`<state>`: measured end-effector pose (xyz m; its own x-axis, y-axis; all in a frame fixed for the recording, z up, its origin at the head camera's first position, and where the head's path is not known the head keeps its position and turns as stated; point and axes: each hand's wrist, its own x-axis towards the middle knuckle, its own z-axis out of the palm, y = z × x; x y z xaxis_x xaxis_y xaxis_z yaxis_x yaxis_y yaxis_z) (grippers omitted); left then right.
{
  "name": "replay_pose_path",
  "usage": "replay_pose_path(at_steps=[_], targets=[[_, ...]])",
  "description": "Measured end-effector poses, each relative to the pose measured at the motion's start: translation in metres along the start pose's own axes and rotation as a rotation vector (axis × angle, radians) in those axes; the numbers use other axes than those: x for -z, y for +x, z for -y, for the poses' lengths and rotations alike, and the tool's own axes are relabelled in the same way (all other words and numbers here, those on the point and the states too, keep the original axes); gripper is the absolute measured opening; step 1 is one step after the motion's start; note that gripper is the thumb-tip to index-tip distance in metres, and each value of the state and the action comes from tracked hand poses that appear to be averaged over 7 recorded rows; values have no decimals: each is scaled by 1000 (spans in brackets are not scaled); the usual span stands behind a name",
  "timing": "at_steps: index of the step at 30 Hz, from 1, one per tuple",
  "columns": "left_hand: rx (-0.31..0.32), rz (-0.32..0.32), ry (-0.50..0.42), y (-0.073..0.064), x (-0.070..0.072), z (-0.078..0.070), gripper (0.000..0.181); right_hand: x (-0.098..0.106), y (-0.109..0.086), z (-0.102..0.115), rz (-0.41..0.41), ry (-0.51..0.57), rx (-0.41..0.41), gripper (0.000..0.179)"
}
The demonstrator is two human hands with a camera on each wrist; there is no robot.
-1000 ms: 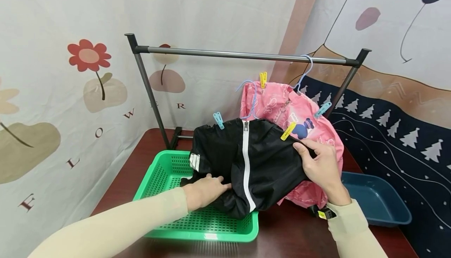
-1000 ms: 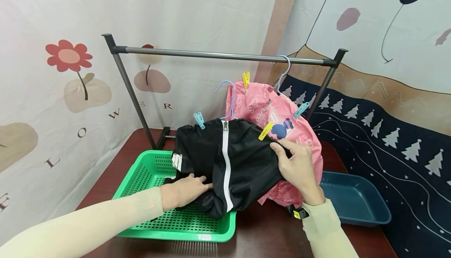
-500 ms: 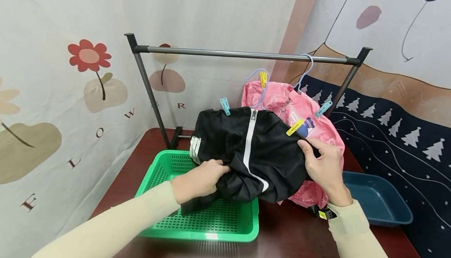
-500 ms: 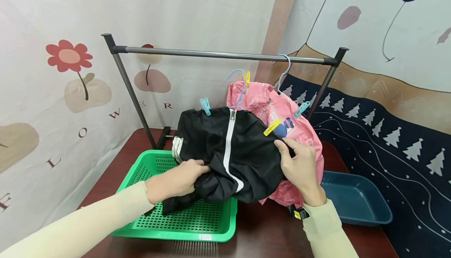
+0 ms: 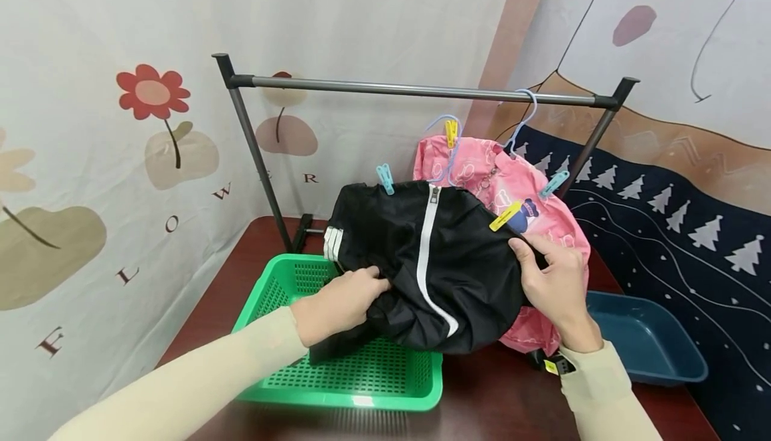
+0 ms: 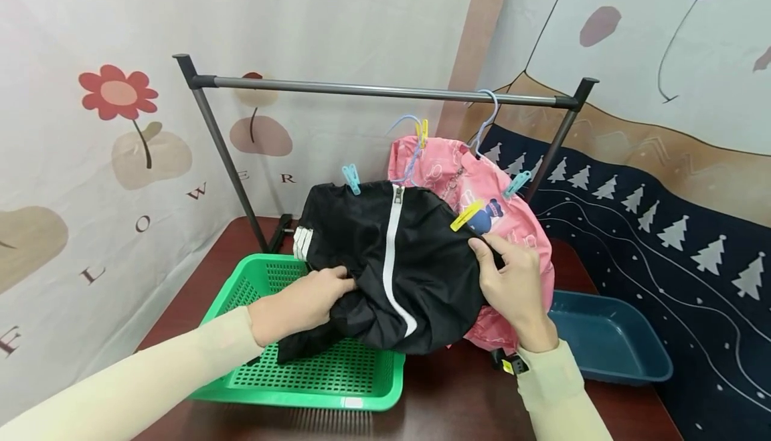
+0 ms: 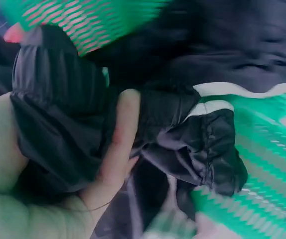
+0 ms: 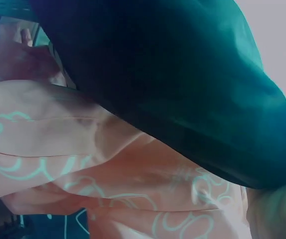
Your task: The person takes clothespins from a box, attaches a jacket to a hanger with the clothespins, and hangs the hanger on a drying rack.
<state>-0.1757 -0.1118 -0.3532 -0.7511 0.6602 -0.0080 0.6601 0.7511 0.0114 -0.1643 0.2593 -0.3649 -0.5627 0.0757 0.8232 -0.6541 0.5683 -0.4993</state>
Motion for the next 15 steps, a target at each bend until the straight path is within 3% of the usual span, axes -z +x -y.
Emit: replay_pose_path(at_steps=[5,9,15], targets=[[-107,97,230,-7,-23,14,46,0,-3,0,50,19,3,21],[-177,180,386,-13,-31,20,63,0,-4,0,73,27,-8,23],[-84,378,309,-18,-32,22,112,1,-6,-1,94,35,-20,24]])
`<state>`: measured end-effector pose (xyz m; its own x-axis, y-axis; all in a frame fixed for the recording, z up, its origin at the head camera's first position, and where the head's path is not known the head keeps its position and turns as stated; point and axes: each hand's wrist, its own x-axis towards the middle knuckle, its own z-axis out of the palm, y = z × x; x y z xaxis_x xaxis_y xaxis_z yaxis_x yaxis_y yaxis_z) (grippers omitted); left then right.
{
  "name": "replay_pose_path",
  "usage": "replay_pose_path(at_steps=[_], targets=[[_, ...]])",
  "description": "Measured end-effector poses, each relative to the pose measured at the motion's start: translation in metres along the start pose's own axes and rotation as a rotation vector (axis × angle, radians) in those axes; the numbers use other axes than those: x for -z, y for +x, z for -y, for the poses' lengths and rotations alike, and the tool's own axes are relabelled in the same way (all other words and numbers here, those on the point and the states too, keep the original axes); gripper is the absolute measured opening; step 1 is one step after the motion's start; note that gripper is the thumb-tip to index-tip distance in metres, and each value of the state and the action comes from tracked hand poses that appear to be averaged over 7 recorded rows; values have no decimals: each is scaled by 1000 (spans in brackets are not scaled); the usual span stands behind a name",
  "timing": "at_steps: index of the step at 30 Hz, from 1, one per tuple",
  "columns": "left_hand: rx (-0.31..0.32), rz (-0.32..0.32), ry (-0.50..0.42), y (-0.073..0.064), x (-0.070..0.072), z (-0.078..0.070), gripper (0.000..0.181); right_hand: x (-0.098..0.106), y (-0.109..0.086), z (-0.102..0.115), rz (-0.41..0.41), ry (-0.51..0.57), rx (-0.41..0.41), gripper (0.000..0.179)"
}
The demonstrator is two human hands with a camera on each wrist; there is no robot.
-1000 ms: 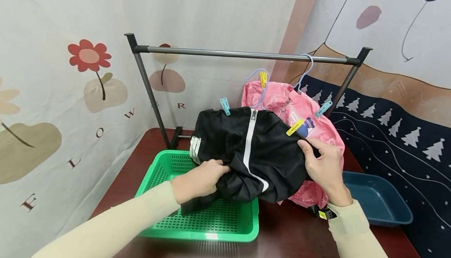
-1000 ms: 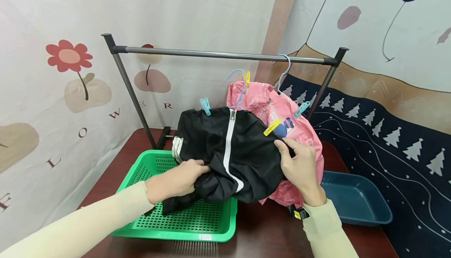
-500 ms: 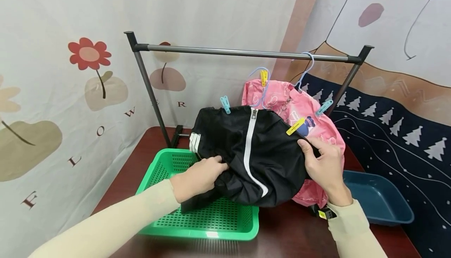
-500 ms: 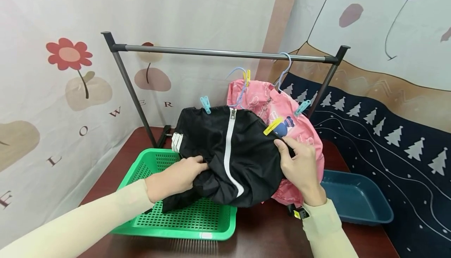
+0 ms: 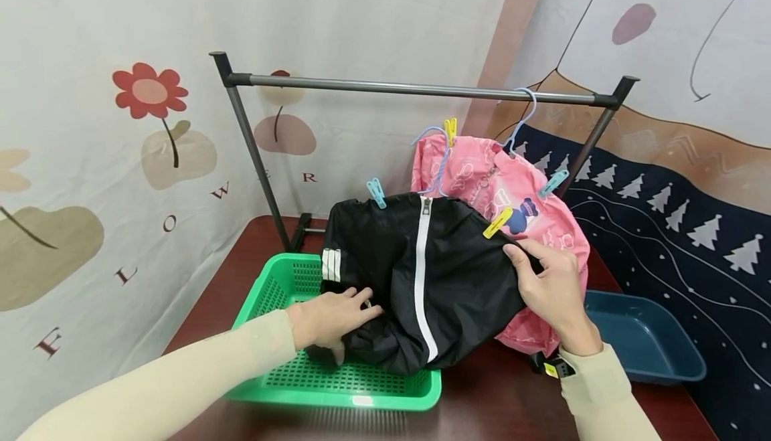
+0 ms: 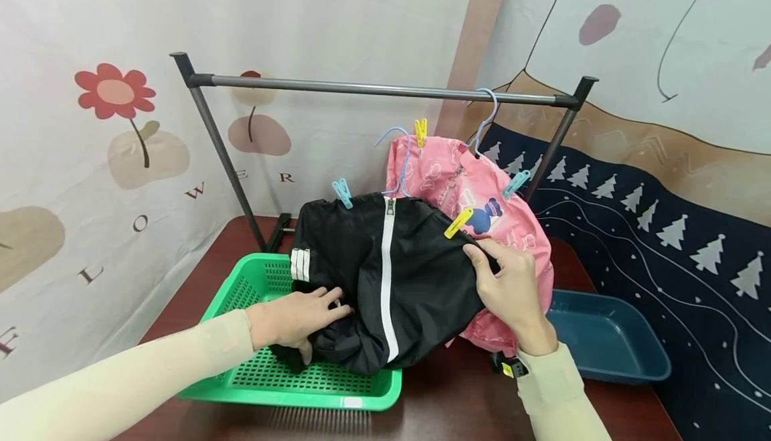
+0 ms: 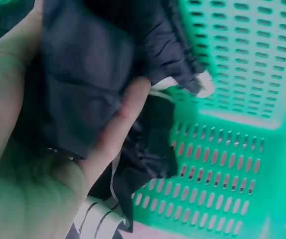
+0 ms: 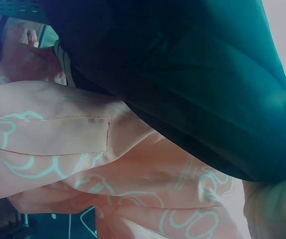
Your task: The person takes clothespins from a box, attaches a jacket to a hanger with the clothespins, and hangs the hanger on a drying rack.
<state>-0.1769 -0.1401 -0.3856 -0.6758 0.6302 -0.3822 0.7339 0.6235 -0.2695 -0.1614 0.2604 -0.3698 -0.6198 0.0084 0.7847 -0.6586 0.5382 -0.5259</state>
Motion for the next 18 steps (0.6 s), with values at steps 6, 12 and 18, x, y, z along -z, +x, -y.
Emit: replay_pose_path(at_steps=[6,12,18], targets=[[-8,23,51,1,-5,-1,101,-2,-1,0,7,4,5,24],[-56,-50,57,6,-10,5,90,-2,-3,-2,2,5,2,25],[-106,-211,76,15,-21,9,72,-1,-4,-2,6,-3,5,26]])
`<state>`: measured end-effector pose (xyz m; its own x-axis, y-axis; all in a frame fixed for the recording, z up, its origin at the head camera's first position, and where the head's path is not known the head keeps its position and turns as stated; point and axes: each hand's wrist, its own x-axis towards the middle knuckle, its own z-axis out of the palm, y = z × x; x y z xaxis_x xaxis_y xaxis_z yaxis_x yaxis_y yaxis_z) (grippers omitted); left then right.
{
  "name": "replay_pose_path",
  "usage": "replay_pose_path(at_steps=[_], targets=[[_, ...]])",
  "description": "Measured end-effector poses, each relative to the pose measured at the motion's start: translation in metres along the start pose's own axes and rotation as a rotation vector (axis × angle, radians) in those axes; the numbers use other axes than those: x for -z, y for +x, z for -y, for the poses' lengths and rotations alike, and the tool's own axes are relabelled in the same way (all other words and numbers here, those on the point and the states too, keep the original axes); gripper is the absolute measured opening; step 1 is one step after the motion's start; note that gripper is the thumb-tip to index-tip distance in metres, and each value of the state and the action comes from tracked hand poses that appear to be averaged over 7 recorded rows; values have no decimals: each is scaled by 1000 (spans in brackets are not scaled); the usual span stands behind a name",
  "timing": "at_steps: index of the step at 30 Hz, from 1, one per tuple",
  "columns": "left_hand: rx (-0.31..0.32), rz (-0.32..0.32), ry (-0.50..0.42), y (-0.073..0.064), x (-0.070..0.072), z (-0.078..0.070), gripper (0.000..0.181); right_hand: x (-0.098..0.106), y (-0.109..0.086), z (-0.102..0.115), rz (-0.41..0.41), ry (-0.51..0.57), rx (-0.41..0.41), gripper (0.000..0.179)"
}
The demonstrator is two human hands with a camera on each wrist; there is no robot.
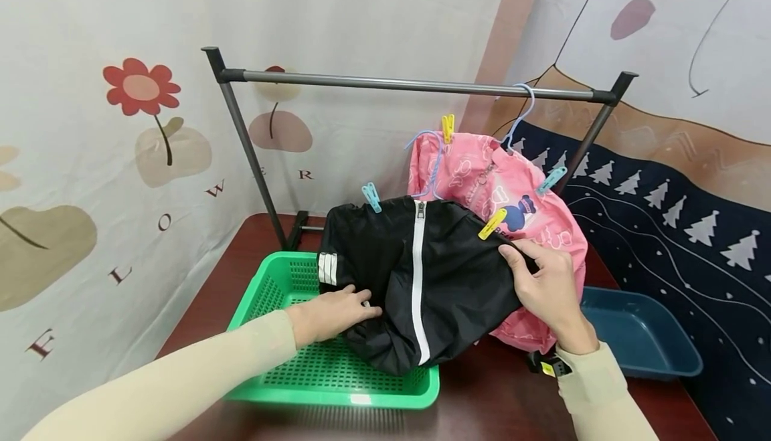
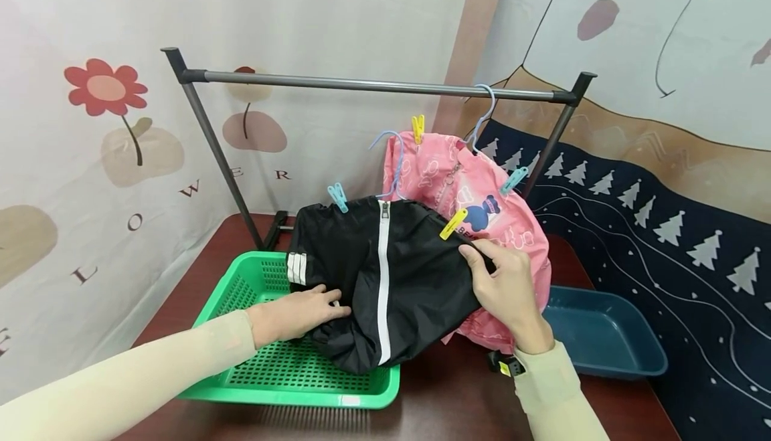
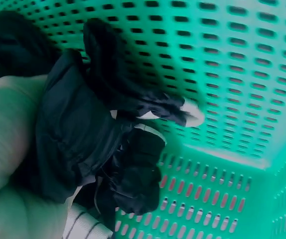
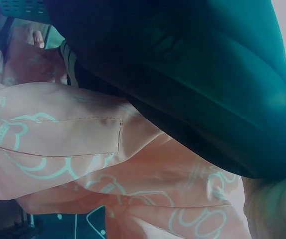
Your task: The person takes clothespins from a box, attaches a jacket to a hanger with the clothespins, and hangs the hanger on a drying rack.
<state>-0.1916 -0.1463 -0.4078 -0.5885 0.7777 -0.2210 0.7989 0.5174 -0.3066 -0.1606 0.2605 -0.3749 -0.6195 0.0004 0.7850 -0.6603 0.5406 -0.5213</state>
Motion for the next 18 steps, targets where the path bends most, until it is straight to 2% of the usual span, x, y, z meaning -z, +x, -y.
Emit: replay_pose_path(at_steps=[3,6,8,18], targets=[[5,-52,-2,0,6,-1,60,0,2,1,-7,9,-3,26],[15,-100,-52,-1,17,-1,47,1,3,1,-29,17,1,26],[37,-135,-105,-4,32,-2,41,2,4,2,-46,11,7,25],[142,-512,-295,-8,85,12,29,8,11,3,-142,0,25,29]])
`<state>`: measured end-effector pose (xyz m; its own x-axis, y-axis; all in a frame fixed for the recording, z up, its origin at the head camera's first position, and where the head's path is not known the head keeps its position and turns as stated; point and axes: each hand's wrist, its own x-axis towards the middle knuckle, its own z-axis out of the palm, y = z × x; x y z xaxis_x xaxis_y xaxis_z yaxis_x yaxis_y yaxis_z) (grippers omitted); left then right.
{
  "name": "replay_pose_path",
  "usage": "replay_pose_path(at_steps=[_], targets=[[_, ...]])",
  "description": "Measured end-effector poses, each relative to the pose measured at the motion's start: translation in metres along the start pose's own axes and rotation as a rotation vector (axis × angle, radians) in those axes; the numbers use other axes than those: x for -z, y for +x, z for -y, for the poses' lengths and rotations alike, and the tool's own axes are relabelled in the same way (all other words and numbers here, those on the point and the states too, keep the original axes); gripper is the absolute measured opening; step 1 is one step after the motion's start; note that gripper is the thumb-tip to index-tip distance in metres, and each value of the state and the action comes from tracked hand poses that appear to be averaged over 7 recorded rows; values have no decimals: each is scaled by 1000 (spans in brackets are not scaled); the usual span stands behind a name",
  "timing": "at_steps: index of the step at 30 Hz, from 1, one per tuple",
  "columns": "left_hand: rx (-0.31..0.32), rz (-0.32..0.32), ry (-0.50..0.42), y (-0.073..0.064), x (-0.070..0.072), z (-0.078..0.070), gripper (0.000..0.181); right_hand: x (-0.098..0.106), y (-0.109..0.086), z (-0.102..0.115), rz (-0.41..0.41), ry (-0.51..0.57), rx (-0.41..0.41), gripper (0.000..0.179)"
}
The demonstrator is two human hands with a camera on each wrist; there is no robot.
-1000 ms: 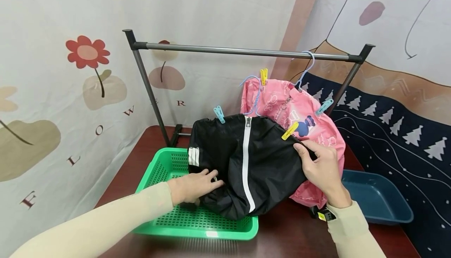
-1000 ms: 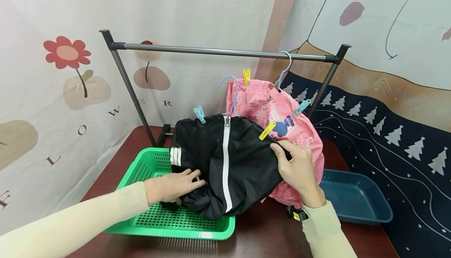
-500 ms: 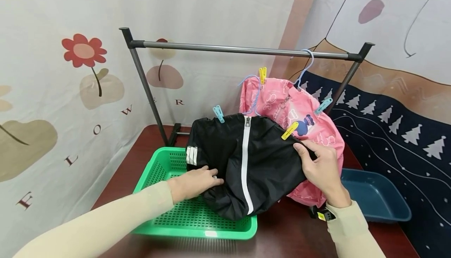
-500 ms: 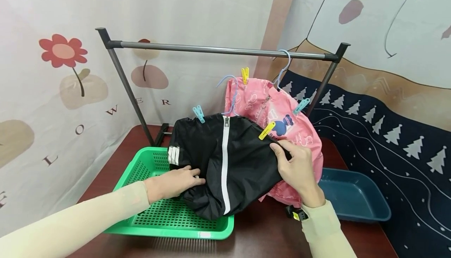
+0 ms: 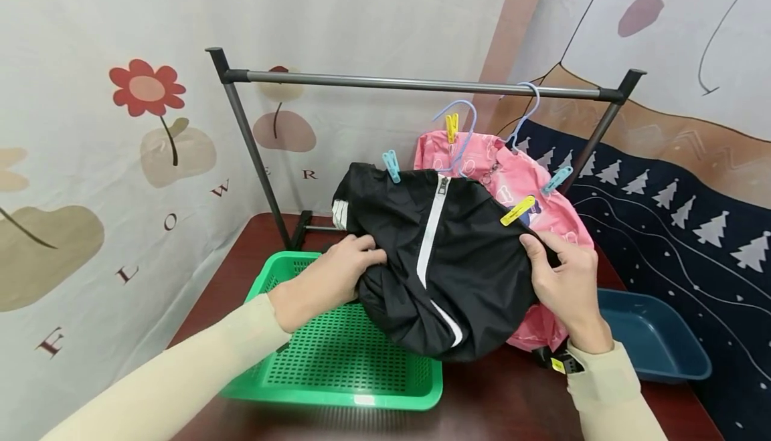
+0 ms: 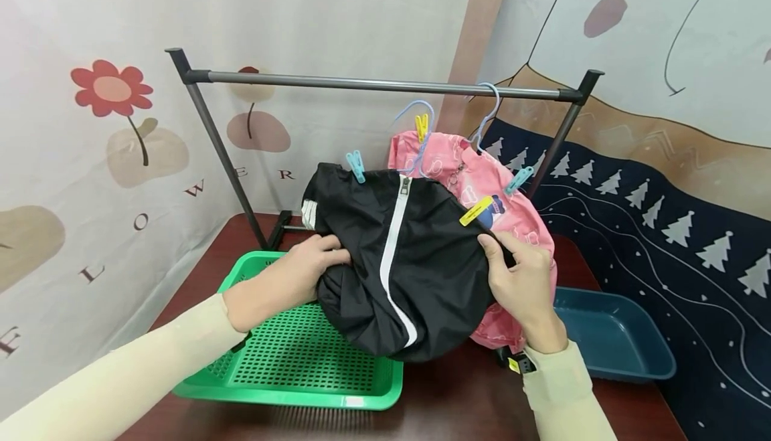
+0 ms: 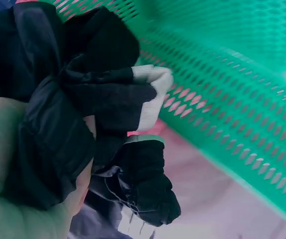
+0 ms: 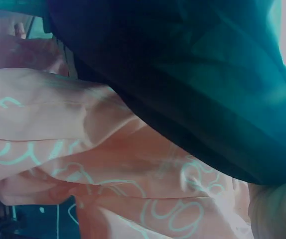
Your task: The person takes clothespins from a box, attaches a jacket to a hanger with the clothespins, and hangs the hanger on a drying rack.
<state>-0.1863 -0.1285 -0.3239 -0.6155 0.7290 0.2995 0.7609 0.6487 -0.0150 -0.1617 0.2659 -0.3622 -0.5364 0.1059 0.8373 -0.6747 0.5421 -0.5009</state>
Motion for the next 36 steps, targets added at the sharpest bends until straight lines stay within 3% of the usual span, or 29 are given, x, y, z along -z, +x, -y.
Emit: replay_pose_path(at_steps=[7,13,17,20,25,29,32,36], targets=[[53,-215,-33,24,13,-11,35,6,5,1,-37,-52,7,27],[95,-322,-30,51,8,-18,54,9,12,1,-92,-80,28,5],[133,-356,-48,67,-2,-20,73,9,16,1,-127,-76,34,5],[135,-355,-31,78,-10,-21,69,9,17,2,-140,-73,28,6],[136,-341,50,94,-27,-21,40,8,18,2,-142,-78,28,5],[210,-297,83,107,-43,-21,34,6,16,1,-124,-78,34,8],[275,-220,104,113,-55,-21,37,3,14,1,-113,-82,31,12],[288,-72,160,117,-68,-19,38,0,12,-1,-102,-91,35,14]])
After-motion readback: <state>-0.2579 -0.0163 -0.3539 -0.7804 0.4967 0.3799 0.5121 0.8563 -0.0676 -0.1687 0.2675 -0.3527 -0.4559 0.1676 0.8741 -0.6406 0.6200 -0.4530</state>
